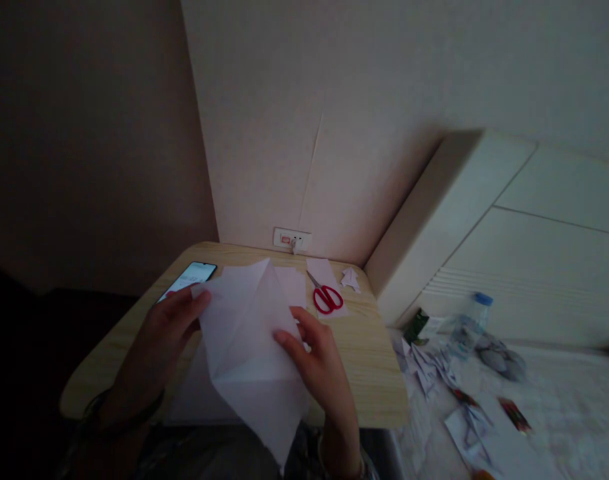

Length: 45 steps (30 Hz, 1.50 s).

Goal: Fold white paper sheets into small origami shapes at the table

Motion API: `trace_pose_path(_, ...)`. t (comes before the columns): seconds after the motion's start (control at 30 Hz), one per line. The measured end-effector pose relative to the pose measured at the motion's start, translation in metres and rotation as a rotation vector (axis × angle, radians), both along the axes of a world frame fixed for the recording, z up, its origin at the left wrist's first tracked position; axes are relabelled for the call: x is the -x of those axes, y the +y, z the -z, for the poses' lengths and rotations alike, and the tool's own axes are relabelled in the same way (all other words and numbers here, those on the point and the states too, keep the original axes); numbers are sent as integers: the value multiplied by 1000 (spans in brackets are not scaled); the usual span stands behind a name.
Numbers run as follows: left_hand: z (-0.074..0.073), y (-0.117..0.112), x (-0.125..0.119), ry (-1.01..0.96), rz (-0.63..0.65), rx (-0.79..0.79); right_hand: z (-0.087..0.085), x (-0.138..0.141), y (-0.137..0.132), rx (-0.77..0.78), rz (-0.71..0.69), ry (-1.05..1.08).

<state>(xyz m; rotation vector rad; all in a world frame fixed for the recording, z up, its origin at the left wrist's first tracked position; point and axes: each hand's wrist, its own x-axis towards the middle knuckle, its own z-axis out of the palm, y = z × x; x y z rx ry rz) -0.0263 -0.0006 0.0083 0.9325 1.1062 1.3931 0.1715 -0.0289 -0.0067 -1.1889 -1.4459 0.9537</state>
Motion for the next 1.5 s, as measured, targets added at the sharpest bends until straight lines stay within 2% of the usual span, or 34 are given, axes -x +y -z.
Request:
trace_pose_path(0.07, 2, 1, 3, 39, -5, -42, 0, -1, 1, -58, 40, -54)
trace_pose_path(0.17, 6, 4, 6, 90, -6, -84, 0, -3, 3, -37, 44, -87)
trace_pose_path(0.33, 8, 4, 7, 70, -26, -94, -3, -6, 1, 36, -128, -83)
trace_pose_path(0.43, 7, 2, 8, 63, -35, -85, -3, -9, -1, 59, -162, -42)
trace_pose_path(0.57, 4, -1, 7, 10, -34, -77, -1, -7, -1, 112, -125, 88)
trace_pose_path(0.67, 4, 0, 0, -30, 47, -85, -2, 1, 2, 109, -37, 221)
trace_pose_path(0.73, 4, 1, -6, -43, 148, -92, -5, 8, 3, 61, 12, 294)
trace_pose_path(0.83, 3, 0, -13, -70, 219, -106, -7, 14, 5, -25, 54, 352)
trace_pose_path(1.0, 2, -2, -12, 30, 244, -145, -4, 9, 7, -195, 169, 198)
trace_pose_path(1.2, 7, -1, -4, 350, 165, -237, -5, 2, 7, -212, 101, -7)
trace_pose_path(1.3, 6, -2, -4, 377, 162, -220, -8, 2, 6, -262, 113, -111)
trace_pose_path(1.5, 8, -1, -4, 513, 164, -371, -12, 4, 8, -401, 254, -263)
